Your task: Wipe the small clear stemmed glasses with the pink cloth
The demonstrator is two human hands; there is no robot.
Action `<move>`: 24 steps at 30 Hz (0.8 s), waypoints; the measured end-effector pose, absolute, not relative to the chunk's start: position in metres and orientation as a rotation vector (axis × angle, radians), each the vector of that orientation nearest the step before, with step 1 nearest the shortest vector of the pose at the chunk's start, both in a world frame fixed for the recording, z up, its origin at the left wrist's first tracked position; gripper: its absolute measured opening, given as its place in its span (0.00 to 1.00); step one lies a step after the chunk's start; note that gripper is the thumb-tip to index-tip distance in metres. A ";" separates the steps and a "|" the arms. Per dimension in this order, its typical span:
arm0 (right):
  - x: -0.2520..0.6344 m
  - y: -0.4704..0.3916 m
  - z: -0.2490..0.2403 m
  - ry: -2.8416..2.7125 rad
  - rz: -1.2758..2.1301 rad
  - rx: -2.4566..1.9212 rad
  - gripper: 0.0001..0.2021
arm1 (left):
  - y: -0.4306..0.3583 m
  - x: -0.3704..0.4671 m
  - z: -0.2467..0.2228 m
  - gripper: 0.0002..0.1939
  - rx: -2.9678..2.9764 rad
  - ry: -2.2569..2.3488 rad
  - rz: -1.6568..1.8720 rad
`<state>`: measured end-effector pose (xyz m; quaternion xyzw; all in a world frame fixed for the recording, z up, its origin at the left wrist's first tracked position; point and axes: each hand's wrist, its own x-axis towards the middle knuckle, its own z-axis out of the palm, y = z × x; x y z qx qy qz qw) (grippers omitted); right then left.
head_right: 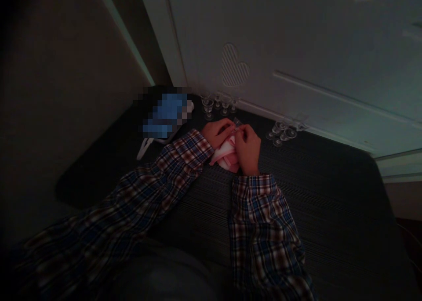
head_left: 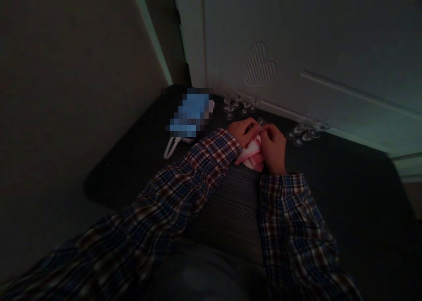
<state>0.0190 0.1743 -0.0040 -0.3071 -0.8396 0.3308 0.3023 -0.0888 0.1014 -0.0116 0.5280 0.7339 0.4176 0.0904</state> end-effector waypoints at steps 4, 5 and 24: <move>0.019 0.175 -0.004 -2.233 0.866 -0.810 0.10 | 0.102 -0.089 -0.012 0.14 1.571 2.193 1.240; 0.019 0.175 -0.004 -2.234 0.863 -0.808 0.10 | 0.102 -0.089 -0.013 0.14 1.571 2.194 1.241; 0.019 0.177 -0.008 -2.225 0.878 -0.766 0.10 | 0.103 -0.089 -0.014 0.15 1.568 2.177 1.252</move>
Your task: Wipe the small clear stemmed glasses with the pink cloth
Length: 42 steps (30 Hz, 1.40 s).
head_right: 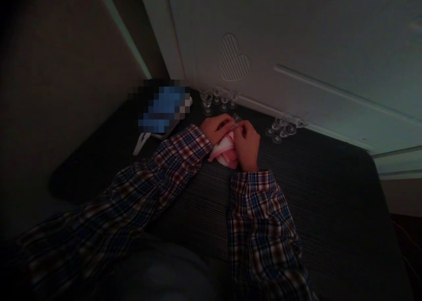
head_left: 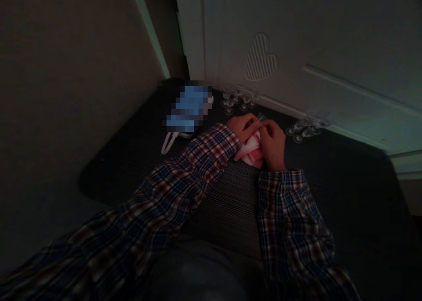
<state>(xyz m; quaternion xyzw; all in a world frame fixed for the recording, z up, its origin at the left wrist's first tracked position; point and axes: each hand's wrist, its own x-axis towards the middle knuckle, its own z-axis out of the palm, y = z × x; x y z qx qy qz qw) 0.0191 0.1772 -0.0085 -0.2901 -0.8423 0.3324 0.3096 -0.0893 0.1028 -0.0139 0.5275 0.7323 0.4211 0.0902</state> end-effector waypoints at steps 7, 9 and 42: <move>0.019 0.178 -0.009 -2.221 0.848 -0.763 0.09 | 0.103 -0.090 -0.014 0.15 1.551 2.185 1.224; 0.019 0.178 -0.008 -2.229 0.850 -0.762 0.09 | 0.103 -0.090 -0.014 0.15 1.548 2.189 1.226; 0.018 0.181 -0.011 -2.249 0.838 -0.736 0.10 | 0.103 -0.088 -0.008 0.15 1.536 2.222 1.188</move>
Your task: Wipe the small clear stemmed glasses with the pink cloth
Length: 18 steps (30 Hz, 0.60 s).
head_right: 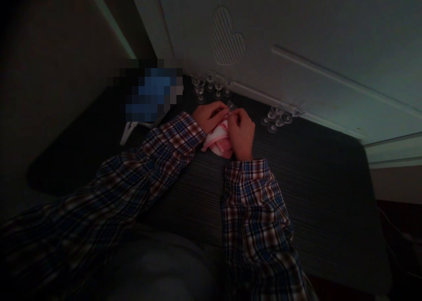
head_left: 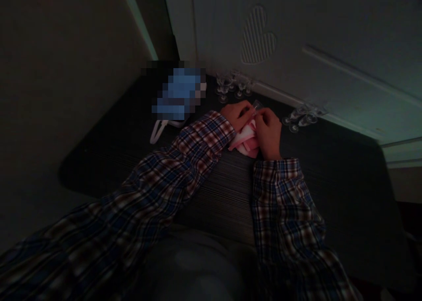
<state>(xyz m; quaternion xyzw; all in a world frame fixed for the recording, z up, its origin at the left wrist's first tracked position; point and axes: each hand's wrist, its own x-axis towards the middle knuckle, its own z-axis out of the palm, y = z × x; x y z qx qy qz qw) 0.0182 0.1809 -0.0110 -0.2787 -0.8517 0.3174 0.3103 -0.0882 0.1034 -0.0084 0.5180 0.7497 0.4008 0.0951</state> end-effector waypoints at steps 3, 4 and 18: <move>0.018 0.181 -0.011 -2.254 0.835 -0.741 0.10 | 0.104 -0.088 -0.010 0.15 1.515 2.221 1.196; 0.018 0.181 -0.011 -2.255 0.830 -0.739 0.11 | 0.104 -0.088 -0.010 0.15 1.511 2.217 1.203; 0.018 0.183 -0.015 -2.276 0.818 -0.727 0.11 | 0.105 -0.088 -0.010 0.13 1.470 2.186 1.255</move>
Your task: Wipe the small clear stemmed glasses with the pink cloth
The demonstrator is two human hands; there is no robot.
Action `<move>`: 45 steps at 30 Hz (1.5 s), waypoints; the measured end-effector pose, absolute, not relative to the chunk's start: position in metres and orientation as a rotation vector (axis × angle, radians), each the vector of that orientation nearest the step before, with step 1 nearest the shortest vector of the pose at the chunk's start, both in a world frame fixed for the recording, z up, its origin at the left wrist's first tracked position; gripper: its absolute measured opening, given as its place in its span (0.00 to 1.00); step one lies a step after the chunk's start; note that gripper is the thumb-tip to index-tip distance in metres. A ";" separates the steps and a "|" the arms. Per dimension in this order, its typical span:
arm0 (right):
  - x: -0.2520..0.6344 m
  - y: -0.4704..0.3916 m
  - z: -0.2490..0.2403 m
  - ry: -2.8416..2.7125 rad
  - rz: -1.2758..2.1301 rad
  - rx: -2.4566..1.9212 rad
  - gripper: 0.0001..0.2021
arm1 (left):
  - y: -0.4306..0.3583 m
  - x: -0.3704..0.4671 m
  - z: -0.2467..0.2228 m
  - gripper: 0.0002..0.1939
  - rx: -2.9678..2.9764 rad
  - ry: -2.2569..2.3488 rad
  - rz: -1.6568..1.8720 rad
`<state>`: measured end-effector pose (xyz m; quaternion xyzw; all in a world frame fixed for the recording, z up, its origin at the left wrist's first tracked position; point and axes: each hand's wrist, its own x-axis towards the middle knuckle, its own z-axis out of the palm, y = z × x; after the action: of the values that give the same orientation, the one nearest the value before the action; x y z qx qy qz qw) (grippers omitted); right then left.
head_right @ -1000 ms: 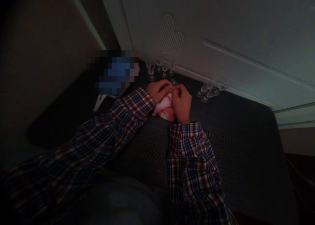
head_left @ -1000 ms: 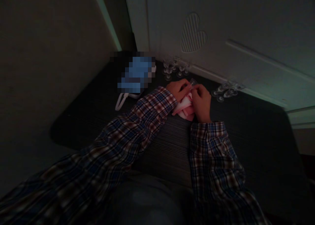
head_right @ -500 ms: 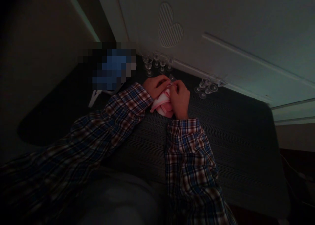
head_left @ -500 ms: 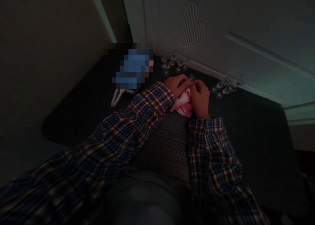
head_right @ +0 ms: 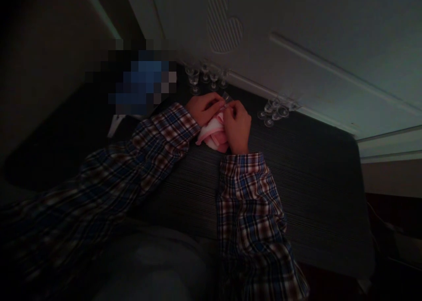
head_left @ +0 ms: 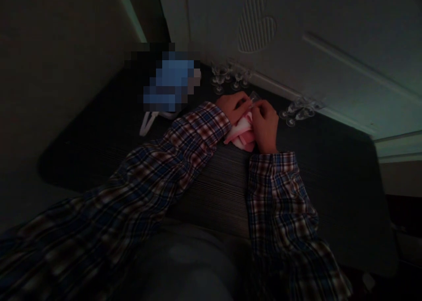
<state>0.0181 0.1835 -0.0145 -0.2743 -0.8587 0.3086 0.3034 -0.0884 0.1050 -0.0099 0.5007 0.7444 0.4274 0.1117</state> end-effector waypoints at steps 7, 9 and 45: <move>0.018 0.182 -0.012 -2.270 0.864 -0.759 0.10 | 0.105 -0.088 -0.010 0.13 1.480 2.200 1.250; 0.018 0.182 -0.012 -2.270 0.865 -0.762 0.10 | 0.105 -0.088 -0.009 0.14 1.482 2.206 1.240; 0.018 0.177 -0.007 -2.218 0.868 -0.772 0.08 | 0.102 -0.090 -0.014 0.14 1.563 2.190 1.236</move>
<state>0.0178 0.1770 -0.0069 -0.2928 -0.8412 0.3291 0.3135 -0.0899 0.1021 -0.0138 0.5256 0.7368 0.4157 0.0902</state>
